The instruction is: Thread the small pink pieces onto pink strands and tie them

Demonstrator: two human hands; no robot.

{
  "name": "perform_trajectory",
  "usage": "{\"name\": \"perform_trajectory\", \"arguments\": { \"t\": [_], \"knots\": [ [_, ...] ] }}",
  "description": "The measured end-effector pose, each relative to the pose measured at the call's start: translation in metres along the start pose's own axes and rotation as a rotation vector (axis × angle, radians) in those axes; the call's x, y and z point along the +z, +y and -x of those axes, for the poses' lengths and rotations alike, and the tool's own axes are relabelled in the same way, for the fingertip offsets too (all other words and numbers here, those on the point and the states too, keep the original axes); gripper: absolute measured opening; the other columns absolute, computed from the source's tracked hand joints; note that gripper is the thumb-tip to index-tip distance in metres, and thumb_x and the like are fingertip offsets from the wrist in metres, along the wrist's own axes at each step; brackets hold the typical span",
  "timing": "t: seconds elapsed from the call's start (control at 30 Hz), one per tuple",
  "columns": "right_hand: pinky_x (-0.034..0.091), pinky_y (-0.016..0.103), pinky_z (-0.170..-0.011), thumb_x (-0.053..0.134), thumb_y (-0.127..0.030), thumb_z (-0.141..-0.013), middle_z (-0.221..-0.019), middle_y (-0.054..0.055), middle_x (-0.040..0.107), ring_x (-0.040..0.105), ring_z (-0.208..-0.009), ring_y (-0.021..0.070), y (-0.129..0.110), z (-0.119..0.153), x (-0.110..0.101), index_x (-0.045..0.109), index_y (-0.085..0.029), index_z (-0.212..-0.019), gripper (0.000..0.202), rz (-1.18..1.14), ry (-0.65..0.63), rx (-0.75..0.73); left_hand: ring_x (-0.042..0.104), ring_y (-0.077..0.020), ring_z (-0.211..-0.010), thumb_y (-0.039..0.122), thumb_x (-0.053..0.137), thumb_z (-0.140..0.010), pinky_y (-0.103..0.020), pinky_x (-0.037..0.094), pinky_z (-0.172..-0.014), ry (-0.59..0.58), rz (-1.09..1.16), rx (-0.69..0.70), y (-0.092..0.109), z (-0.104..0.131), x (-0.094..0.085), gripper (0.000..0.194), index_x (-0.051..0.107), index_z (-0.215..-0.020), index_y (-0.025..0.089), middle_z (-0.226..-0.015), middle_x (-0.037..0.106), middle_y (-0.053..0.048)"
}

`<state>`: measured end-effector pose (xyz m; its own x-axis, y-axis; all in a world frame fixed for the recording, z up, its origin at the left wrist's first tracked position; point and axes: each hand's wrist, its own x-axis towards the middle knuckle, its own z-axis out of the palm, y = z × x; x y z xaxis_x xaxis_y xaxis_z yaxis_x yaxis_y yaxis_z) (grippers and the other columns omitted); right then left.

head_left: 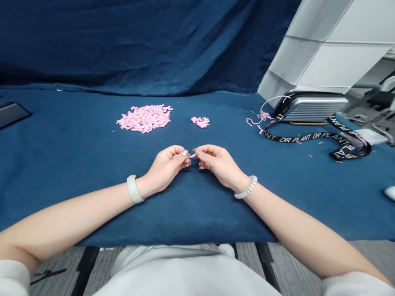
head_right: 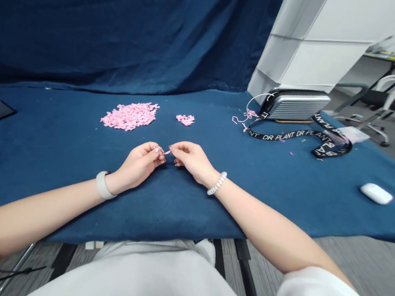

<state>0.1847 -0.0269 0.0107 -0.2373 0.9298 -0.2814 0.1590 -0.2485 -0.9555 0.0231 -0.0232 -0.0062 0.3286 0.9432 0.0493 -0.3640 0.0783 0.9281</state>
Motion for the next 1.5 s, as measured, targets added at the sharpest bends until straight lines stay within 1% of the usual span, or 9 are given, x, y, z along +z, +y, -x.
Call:
{"name": "perform_trajectory", "arguments": {
  "t": [0.1,0.2,0.37,0.57,0.77,0.9,1.13,1.37,1.5],
  "knots": [
    [0.04,0.004,-0.064,0.049,-0.05,-0.07,-0.102,0.003,0.053,0.04,-0.067,-0.0138,0.003,0.002,0.01,0.037,-0.016,-0.127,0.068,-0.194,0.031,0.084,0.052,-0.0072,-0.067,0.026,0.075,-0.066,-0.022,0.044,-0.07,0.031,0.077,0.004,0.003,0.001,0.003,0.03,0.051,-0.076,0.011,-0.071,0.055,0.0],
    [0.042,0.004,-0.067,0.05,-0.047,-0.071,-0.102,0.003,0.053,0.039,-0.07,-0.0143,0.005,0.007,0.019,0.036,-0.017,-0.129,0.067,-0.299,-0.039,0.128,0.052,-0.0069,-0.068,0.022,0.073,-0.067,-0.021,0.044,-0.071,0.053,0.13,0.0,0.005,0.002,0.005,0.028,0.05,-0.078,0.012,-0.072,0.054,0.0],
    [0.036,0.002,-0.066,0.052,-0.052,-0.068,-0.125,0.002,0.043,0.038,-0.07,-0.0167,0.008,0.009,0.031,0.04,-0.022,-0.128,0.068,-0.306,-0.086,0.046,0.052,-0.0071,-0.07,0.018,0.068,-0.073,-0.02,0.044,-0.072,0.082,0.249,-0.08,0.002,0.0,0.004,0.022,0.047,-0.078,0.012,-0.071,0.052,-0.001],
    [0.033,0.0,-0.068,0.058,-0.056,-0.06,-0.128,0.002,0.041,0.043,-0.077,-0.0152,0.013,0.007,0.036,0.042,-0.022,-0.129,0.079,-0.36,-0.009,0.018,0.051,-0.0067,-0.07,0.014,0.065,-0.074,-0.02,0.044,-0.07,0.102,0.313,-0.146,0.002,0.002,0.007,0.018,0.048,-0.076,0.011,-0.072,0.051,-0.001],
    [0.032,0.001,-0.068,0.061,-0.057,-0.056,-0.122,0.005,0.046,0.042,-0.074,-0.0145,0.012,0.007,0.036,0.043,-0.017,-0.127,0.084,-0.433,0.035,0.04,0.052,-0.0065,-0.07,0.014,0.066,-0.074,-0.021,0.044,-0.072,0.052,0.316,-0.177,-0.001,0.004,0.008,0.019,0.048,-0.078,0.012,-0.073,0.052,0.0],
    [0.033,0.002,-0.068,0.059,-0.054,-0.059,-0.114,0.003,0.051,0.041,-0.071,-0.0143,0.009,0.007,0.035,0.043,-0.016,-0.123,0.076,-0.453,0.04,0.051,0.053,-0.0072,-0.07,0.015,0.067,-0.074,-0.021,0.044,-0.07,0.027,0.298,-0.196,-0.003,0.005,0.006,0.02,0.047,-0.079,0.012,-0.073,0.054,-0.001],
    [0.031,0.003,-0.066,0.051,-0.052,-0.067,-0.088,-0.001,0.053,0.036,-0.065,-0.0148,0.009,0.006,0.031,0.039,-0.014,-0.119,0.065,-0.417,0.033,0.053,0.054,-0.008,-0.071,0.02,0.067,-0.075,-0.021,0.042,-0.065,0.103,0.278,-0.207,0.0,0.002,0.005,0.02,0.049,-0.082,0.013,-0.08,0.056,-0.001],
    [0.031,0.002,-0.072,0.042,-0.048,-0.074,-0.12,0.001,0.045,0.041,-0.076,-0.0159,0.0,0.007,0.022,0.032,-0.017,-0.12,0.056,-0.476,0.1,-0.078,0.056,-0.0093,-0.08,0.017,0.067,-0.075,-0.022,0.041,-0.069,0.169,0.269,-0.185,0.001,0.0,0.002,0.019,0.051,-0.084,0.014,-0.093,0.061,-0.002],
    [0.034,0.002,-0.082,0.048,-0.046,-0.07,-0.106,-0.001,0.051,0.047,-0.087,-0.0116,-0.001,0.005,0.017,0.034,-0.014,-0.111,0.054,-0.542,0.167,-0.177,0.057,-0.0117,-0.082,0.021,0.065,-0.077,-0.024,0.042,-0.07,0.148,0.274,-0.193,0.004,0.002,0.003,0.018,0.049,-0.082,0.013,-0.092,0.062,-0.003]
  ]
}}
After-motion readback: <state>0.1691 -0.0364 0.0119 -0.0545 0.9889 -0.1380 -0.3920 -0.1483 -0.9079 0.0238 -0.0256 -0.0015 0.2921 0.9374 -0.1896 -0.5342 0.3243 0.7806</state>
